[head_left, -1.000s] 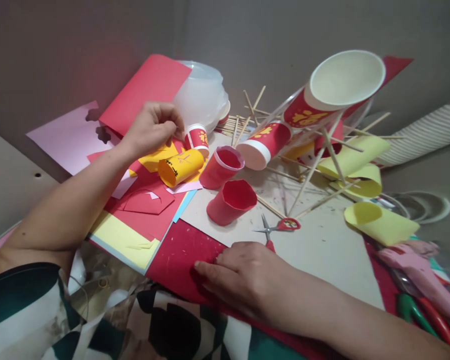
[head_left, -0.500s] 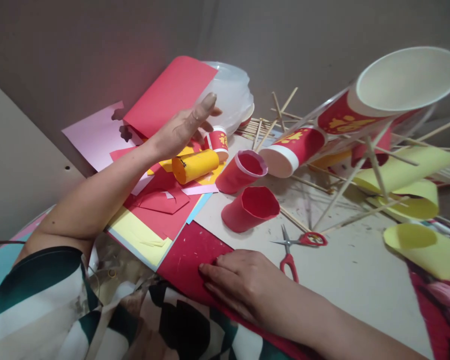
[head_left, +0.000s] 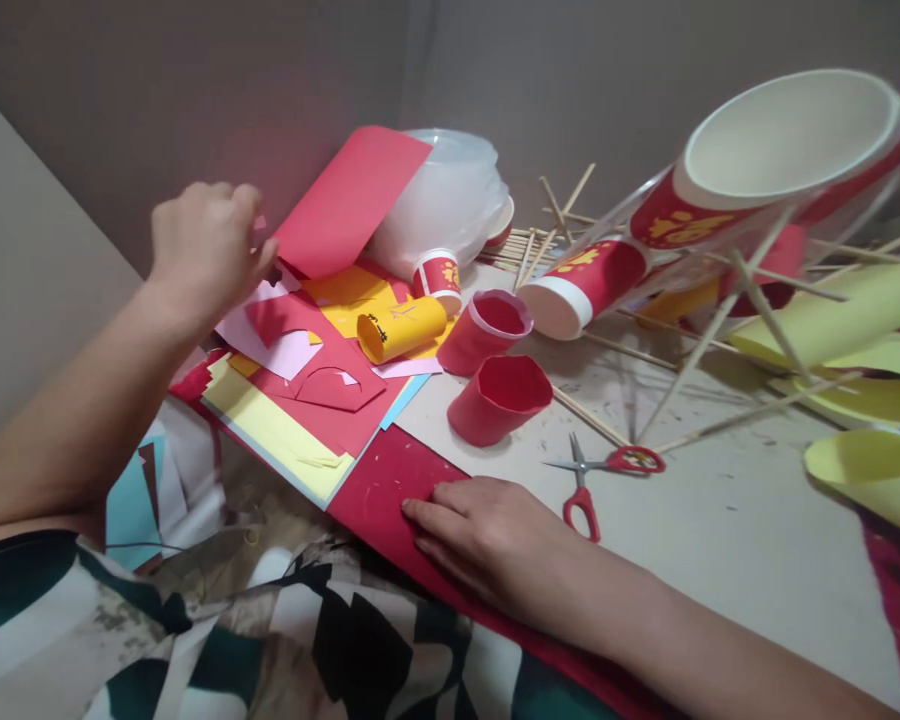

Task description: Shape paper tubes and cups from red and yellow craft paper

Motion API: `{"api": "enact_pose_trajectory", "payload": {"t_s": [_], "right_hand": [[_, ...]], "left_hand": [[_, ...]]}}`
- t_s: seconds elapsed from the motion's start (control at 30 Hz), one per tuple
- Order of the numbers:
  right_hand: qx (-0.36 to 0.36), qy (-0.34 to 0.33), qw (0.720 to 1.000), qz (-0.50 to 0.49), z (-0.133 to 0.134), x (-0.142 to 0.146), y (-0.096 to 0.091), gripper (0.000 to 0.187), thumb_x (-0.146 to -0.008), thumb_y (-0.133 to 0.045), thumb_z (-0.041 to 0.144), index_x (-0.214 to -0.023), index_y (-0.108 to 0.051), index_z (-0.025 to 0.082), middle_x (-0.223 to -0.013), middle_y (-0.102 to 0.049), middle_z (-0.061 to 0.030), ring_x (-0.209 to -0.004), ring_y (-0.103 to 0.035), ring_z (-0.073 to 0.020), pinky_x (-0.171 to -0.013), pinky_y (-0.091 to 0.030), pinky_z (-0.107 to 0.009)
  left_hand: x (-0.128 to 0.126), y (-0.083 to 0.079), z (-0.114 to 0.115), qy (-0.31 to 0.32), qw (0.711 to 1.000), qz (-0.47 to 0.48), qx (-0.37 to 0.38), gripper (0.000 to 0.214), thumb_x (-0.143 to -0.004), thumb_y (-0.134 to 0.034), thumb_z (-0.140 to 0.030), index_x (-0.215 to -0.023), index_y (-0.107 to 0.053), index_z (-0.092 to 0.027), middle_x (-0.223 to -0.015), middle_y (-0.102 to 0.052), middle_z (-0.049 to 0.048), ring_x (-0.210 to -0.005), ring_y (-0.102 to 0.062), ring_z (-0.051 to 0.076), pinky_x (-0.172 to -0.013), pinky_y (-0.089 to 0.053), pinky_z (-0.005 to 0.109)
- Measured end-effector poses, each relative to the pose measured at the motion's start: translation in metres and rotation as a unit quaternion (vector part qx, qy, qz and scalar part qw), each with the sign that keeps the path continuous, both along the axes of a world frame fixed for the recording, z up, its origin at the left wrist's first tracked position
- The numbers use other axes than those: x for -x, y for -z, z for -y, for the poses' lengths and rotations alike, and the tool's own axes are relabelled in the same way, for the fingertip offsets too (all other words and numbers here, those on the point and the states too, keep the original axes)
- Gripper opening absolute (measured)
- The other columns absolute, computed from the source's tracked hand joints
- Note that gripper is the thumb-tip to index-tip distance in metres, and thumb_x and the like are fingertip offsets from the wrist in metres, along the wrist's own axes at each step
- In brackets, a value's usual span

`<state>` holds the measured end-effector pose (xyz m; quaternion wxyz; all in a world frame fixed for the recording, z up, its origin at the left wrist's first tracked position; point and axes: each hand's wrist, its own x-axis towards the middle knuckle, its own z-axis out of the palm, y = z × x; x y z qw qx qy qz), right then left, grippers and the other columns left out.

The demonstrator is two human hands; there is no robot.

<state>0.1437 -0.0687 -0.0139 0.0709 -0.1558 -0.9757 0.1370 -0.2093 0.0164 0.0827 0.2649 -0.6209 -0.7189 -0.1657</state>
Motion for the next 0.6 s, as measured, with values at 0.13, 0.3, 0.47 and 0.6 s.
{"api": "enact_pose_trajectory", "payload": {"t_s": [0.13,0.3,0.47,0.6], "right_hand": [[-0.008,-0.002,1.000,0.017,0.002,-0.001,0.000,0.029,-0.104,-0.043,0.022,-0.118,-0.067,0.016,-0.085,-0.067,-0.0068,-0.068,-0.058,-0.0183,-0.060,-0.035,-0.032],[-0.018,-0.003,1.000,0.017,0.003,-0.002,0.001,0.031,-0.105,-0.041,0.024,-0.119,-0.067,0.015,-0.088,-0.067,-0.0079,-0.069,-0.058,-0.0176,-0.060,-0.033,-0.031],[-0.014,0.009,0.999,0.040,0.004,0.000,-0.004,0.033,-0.108,-0.038,0.030,-0.109,-0.067,0.015,-0.083,-0.063,-0.0056,-0.067,-0.052,-0.0158,-0.060,-0.028,-0.032],[-0.007,-0.007,0.998,0.064,0.001,-0.001,-0.015,0.032,-0.108,-0.037,0.030,-0.104,-0.065,0.015,-0.088,-0.063,-0.0048,-0.067,-0.046,-0.0139,-0.060,-0.026,-0.032]], "left_hand": [[0.018,0.019,0.033,-0.026,0.998,-0.053,0.032,0.026,-0.093,-0.048,-0.047,-0.091,-0.061,-0.024,-0.089,-0.061,0.0067,-0.092,-0.048,0.025,-0.073,-0.039,0.049],[0.024,0.038,0.046,-0.037,0.995,-0.076,0.061,0.037,-0.096,-0.038,-0.055,-0.089,-0.060,-0.025,-0.071,-0.056,0.0033,-0.079,-0.041,0.021,-0.063,-0.033,0.042],[0.007,0.034,0.050,-0.038,0.994,-0.055,0.084,0.057,-0.094,-0.024,-0.064,-0.096,-0.066,-0.027,-0.078,-0.066,0.0058,-0.083,-0.051,0.025,-0.070,-0.033,0.042],[-0.001,0.028,0.059,-0.066,0.976,-0.042,0.201,0.073,-0.095,-0.028,-0.067,-0.132,-0.056,-0.011,-0.113,-0.070,0.0166,-0.095,-0.058,0.032,-0.069,-0.031,0.033]]}}
